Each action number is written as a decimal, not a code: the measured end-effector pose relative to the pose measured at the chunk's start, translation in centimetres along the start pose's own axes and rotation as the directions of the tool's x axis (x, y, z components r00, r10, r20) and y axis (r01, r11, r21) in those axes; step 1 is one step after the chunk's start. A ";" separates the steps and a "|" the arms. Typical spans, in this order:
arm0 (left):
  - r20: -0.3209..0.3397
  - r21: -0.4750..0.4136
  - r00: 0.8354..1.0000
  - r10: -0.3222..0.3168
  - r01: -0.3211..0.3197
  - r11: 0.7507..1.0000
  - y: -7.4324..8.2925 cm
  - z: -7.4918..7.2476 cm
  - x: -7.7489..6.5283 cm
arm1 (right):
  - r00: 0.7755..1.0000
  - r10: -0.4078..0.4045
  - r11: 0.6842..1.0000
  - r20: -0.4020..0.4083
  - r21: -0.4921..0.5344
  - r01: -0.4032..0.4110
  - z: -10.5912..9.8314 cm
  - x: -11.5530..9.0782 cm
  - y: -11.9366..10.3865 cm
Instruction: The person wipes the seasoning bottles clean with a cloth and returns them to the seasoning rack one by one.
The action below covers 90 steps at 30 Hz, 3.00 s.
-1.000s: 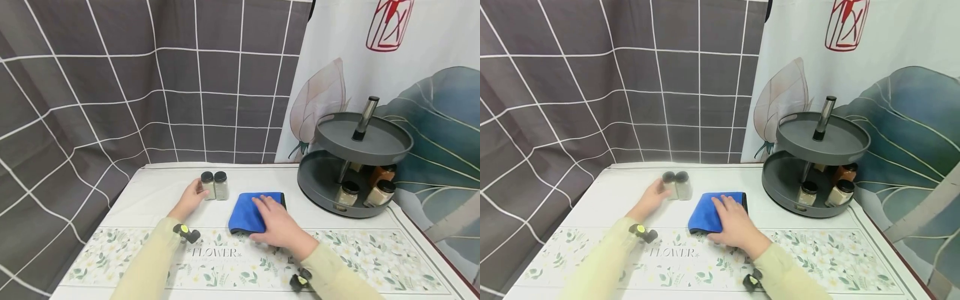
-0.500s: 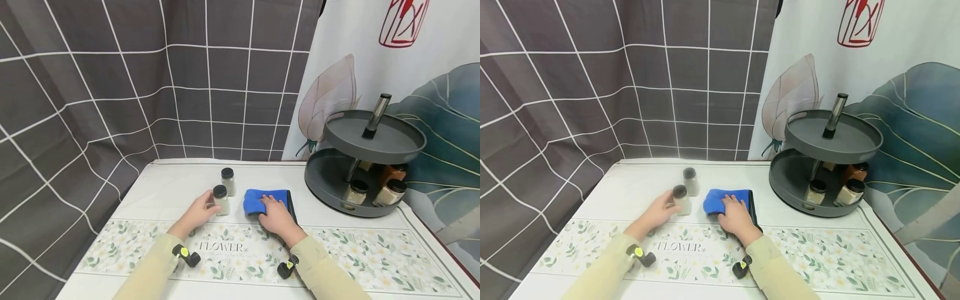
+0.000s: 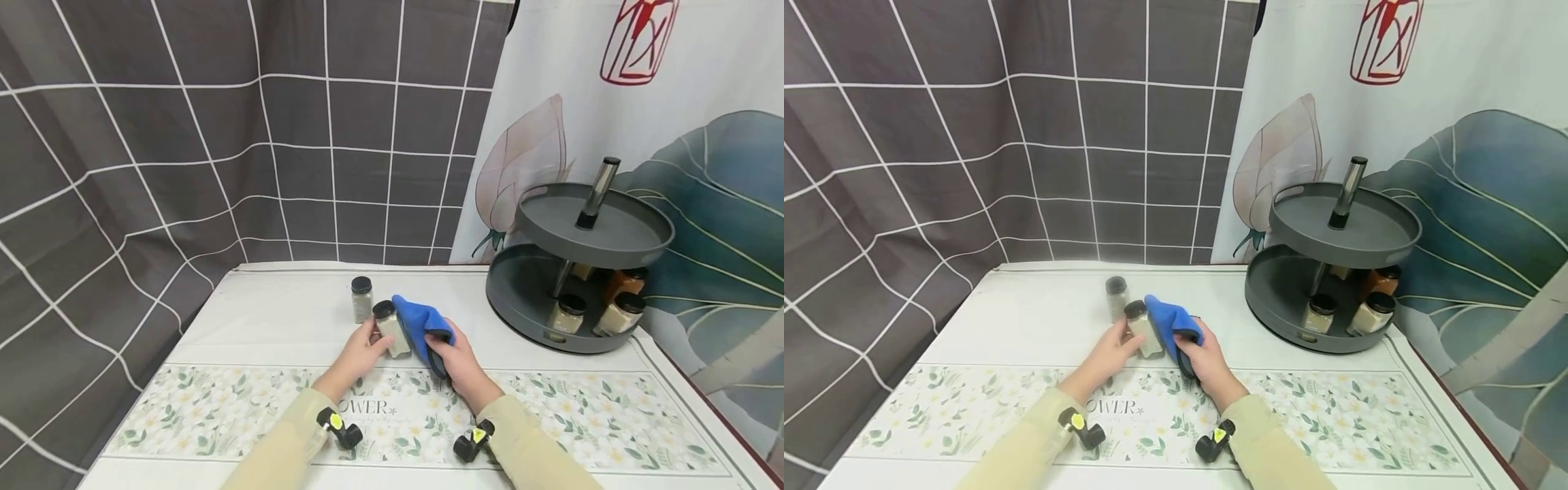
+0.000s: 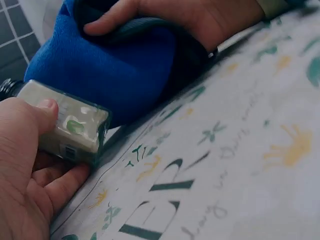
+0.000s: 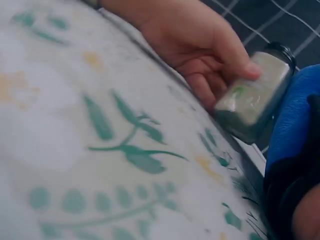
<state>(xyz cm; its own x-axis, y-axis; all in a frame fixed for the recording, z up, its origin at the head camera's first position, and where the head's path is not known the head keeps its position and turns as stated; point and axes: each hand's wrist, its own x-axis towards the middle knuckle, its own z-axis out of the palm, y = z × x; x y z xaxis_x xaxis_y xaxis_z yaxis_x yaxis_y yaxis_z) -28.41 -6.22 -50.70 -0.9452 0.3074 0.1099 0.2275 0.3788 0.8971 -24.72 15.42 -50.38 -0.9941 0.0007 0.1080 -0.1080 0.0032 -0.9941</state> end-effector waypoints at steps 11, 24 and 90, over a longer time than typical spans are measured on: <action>0.052 -0.348 0.997 -0.064 0.078 0.934 -0.5 0.0 -0.1 | 0.974 -0.174 0.965 0.145 -0.174 0.198 1.1 -0.5 0.2; -0.068 0.035 0.991 0.115 -0.113 0.993 0.2 0.2 -0.6 | 0.977 -0.205 0.933 0.063 -0.290 0.214 1.1 -0.6 0.2; -0.107 0.046 0.965 0.238 -0.234 0.971 0.2 0.3 -1.0 | 0.968 -0.219 0.953 -0.118 -0.237 0.187 1.9 -1.0 0.2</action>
<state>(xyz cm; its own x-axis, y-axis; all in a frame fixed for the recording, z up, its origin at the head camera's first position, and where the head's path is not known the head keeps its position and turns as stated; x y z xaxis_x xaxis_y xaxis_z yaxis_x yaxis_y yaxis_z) -27.33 -6.21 -50.70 -0.8835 0.2933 0.3653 0.4529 0.3357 0.8259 -23.71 13.47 -50.66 -0.9389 0.1181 0.3232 -0.2887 0.2403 -0.9268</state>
